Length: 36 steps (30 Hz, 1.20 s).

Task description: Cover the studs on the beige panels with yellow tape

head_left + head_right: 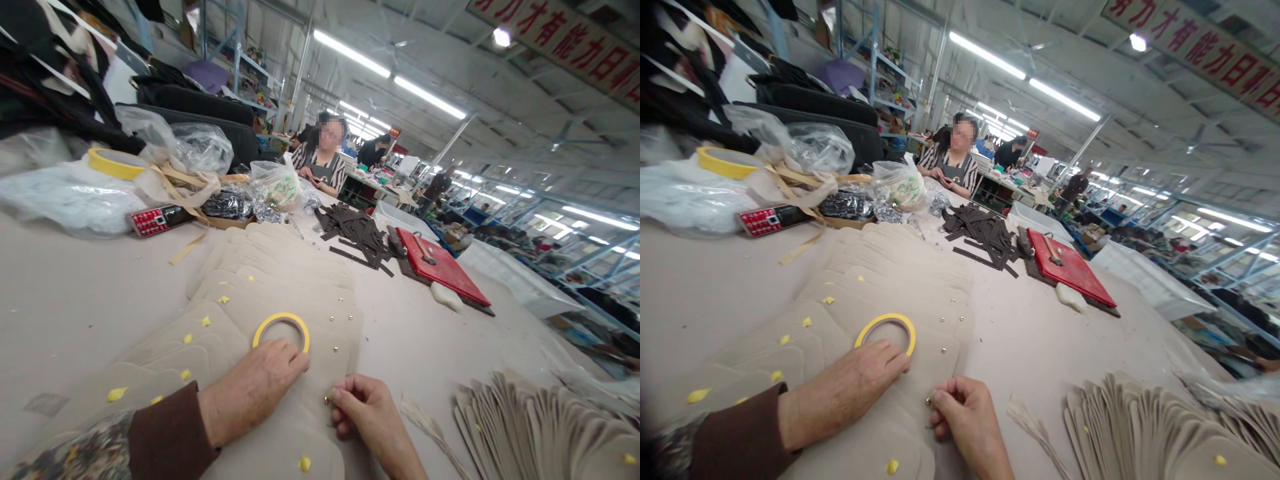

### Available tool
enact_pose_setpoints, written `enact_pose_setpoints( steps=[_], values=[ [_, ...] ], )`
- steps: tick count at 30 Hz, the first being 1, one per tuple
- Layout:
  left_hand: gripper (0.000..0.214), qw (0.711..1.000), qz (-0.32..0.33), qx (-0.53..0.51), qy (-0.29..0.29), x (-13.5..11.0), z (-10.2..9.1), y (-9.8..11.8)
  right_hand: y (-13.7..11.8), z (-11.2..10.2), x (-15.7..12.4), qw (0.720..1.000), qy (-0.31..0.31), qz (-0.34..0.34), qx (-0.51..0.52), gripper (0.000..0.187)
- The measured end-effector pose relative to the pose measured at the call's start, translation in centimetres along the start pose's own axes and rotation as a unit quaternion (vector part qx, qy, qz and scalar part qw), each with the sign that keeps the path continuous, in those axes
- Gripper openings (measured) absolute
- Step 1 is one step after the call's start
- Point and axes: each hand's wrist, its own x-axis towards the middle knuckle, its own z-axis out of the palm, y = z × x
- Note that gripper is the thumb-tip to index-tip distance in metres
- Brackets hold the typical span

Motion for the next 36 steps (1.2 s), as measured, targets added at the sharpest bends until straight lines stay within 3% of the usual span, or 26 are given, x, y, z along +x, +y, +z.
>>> enact_pose_setpoints(
  steps=[14,20,22,25,29,36],
  values=[
    [0.028,1.0,0.002,0.012,0.021,-0.1,0.2,0.0,-0.5,1.4,-1.2,0.973,0.032,-0.07,-0.216,0.022],
    [0.025,1.0,-0.001,0.014,0.025,-0.1,-0.1,0.2,0.8,0.7,-1.4,0.971,0.083,-0.098,-0.201,0.02],
    [0.024,1.0,0.001,0.01,0.023,-0.1,-0.3,0.3,1.5,0.3,-1.6,0.973,0.074,-0.111,-0.186,0.022],
    [0.024,1.0,0.002,0.0,0.02,-0.1,-0.7,0.4,2.6,0.4,-1.8,0.959,0.071,-0.182,-0.207,0.026],
    [0.024,1.0,0.01,-0.001,0.025,-0.1,-0.6,0.3,2.9,1.4,-1.8,0.926,0.129,-0.252,-0.252,0.026],
    [0.022,0.997,0.038,-0.017,0.066,0.1,-1.5,0.3,-0.1,2.9,-1.6,0.909,0.145,-0.188,-0.343,0.019]
  ],
)
